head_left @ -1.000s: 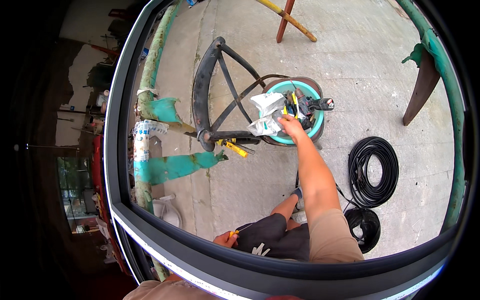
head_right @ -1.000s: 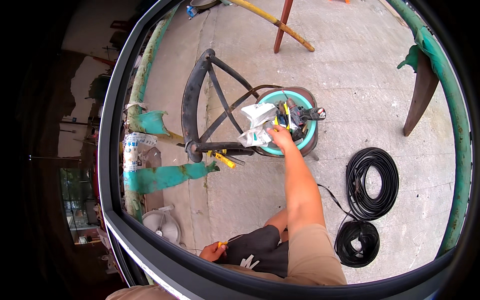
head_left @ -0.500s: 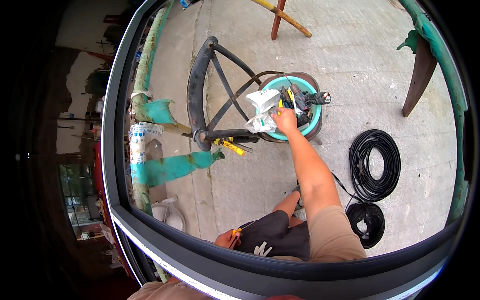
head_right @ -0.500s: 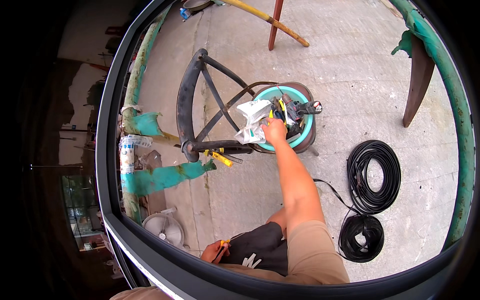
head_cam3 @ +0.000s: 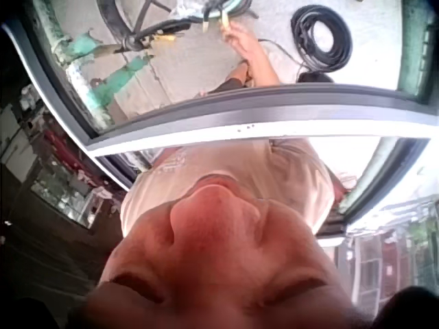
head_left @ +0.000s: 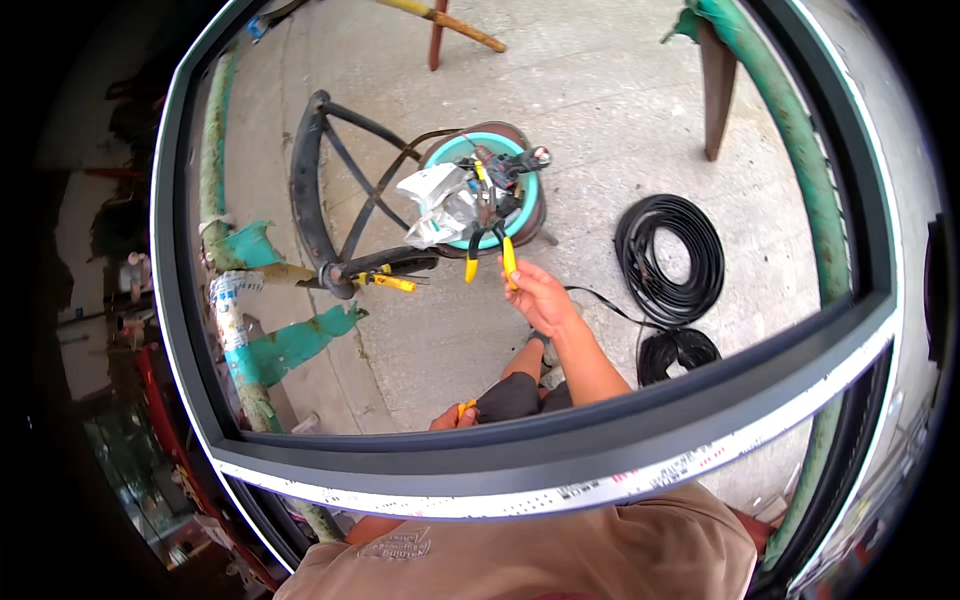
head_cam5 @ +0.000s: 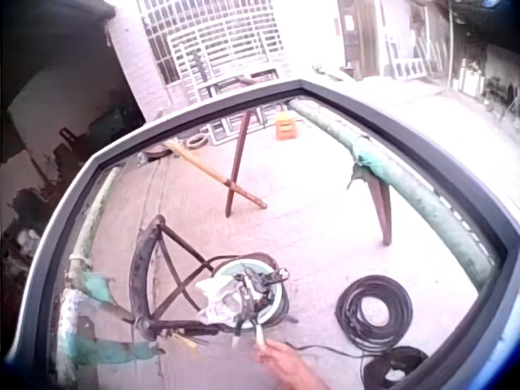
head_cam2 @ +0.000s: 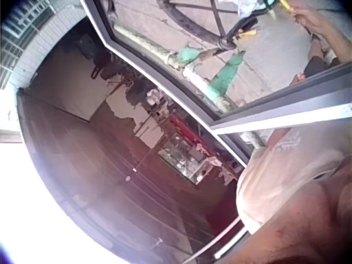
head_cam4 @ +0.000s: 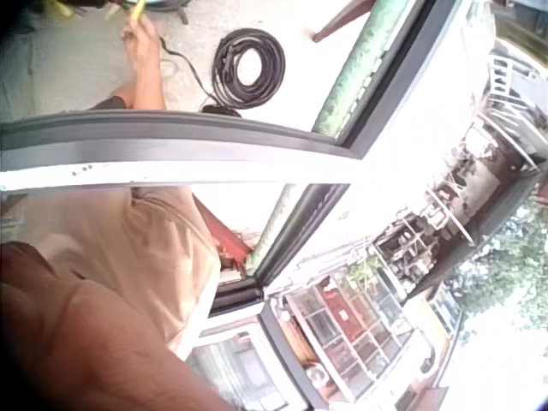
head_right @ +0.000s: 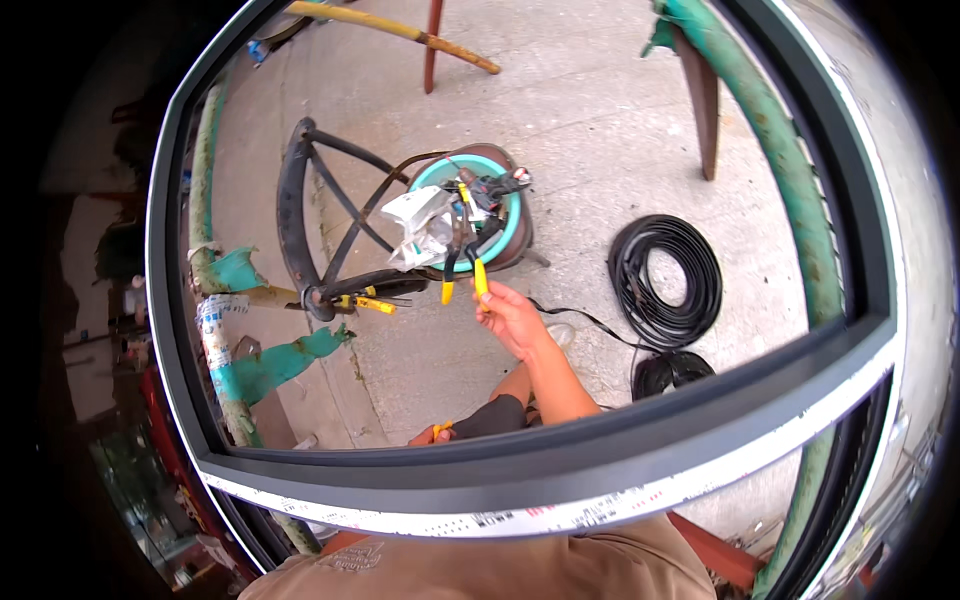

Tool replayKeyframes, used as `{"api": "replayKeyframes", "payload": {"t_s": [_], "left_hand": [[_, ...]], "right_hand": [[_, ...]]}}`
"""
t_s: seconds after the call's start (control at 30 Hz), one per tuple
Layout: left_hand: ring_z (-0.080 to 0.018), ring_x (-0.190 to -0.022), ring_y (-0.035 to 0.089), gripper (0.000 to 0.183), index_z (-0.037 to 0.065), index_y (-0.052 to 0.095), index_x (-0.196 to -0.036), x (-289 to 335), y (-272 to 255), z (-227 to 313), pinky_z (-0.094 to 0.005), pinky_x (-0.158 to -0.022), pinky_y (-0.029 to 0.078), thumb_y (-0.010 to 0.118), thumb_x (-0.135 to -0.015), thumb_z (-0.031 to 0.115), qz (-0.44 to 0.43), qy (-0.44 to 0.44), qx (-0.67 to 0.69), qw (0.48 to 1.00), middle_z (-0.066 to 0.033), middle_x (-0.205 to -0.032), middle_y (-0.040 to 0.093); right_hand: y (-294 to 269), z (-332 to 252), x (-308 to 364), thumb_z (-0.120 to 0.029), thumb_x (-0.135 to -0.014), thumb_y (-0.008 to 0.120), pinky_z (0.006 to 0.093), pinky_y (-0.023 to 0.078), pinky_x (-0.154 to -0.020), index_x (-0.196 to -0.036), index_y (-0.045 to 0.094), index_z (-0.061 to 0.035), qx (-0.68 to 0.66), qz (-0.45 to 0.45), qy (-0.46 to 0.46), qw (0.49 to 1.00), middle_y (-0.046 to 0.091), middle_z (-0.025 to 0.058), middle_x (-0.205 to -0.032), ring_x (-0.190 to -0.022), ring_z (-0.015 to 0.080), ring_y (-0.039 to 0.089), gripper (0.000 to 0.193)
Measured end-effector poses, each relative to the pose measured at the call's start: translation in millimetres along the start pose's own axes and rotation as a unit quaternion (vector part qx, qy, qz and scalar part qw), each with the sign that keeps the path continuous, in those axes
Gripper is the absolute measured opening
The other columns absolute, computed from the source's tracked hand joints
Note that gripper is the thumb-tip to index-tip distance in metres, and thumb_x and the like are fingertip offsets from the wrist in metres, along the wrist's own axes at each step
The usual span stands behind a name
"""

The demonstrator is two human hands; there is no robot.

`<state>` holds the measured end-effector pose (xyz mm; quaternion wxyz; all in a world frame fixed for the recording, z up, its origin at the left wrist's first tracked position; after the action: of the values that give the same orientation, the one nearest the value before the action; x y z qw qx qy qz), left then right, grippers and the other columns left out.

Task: The person installs a seal and lock mechanism into a window frame using a screwdriver and pliers.

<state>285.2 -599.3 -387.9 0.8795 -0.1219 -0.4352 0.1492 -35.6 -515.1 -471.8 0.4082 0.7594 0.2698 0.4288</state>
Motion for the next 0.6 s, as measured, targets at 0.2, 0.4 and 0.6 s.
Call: {"api": "replayKeyframes", "payload": {"t_s": [0.2,0.4,0.6], "left_hand": [[-0.0169,-0.077,0.07,0.034,0.0,0.068,-0.111,-35,47,79,-0.0309,-0.073,0.057,0.052,-0.115,0.03,-0.118,0.127,0.111,0.979,-0.0085,-0.088,0.074],[-0.0163,-0.075,0.071,0.038,0.003,0.062,-0.11,-55,163,132,-0.0284,-0.07,0.056,0.051,-0.114,0.039,-0.231,0.048,-0.013,0.972,-0.0109,-0.092,0.076],[-0.0179,-0.093,0.072,0.042,0.002,0.059,-0.123,-11,250,192,-0.0323,-0.085,0.056,0.048,-0.115,0.041,-0.344,0.086,-0.096,0.93,-0.0129,-0.111,0.076]], "right_hand": [[-29,-12,182,-0.012,-0.098,0.076,0.0287,0.056,-0.081,-0.118,0.069,-0.0075,0.168,0.123,0.032,0.978,0.07,0.001,-0.102,-0.092,0.0116,0.066,0.022],[-55,-32,328,-0.009,-0.088,0.085,0.0289,0.053,-0.078,-0.112,0.069,-0.005,0.218,0.293,-0.058,0.929,0.07,0.002,-0.098,-0.089,0.0127,0.066,0.03],[-30,-29,424,-0.013,-0.086,0.087,0.0301,0.053,-0.087,-0.116,0.073,-0.002,0.27,0.353,-0.155,0.882,0.075,0.0044,-0.103,-0.094,0.0143,0.068,0.035]]}}
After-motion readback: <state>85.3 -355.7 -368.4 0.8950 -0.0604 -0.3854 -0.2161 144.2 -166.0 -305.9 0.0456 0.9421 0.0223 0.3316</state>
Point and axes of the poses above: each hand's wrist, its own x-axis away from the middle knuckle, its own y-axis out of the palm, z = x × y, the point moved 4 cm from there along -x, towards the middle knuckle
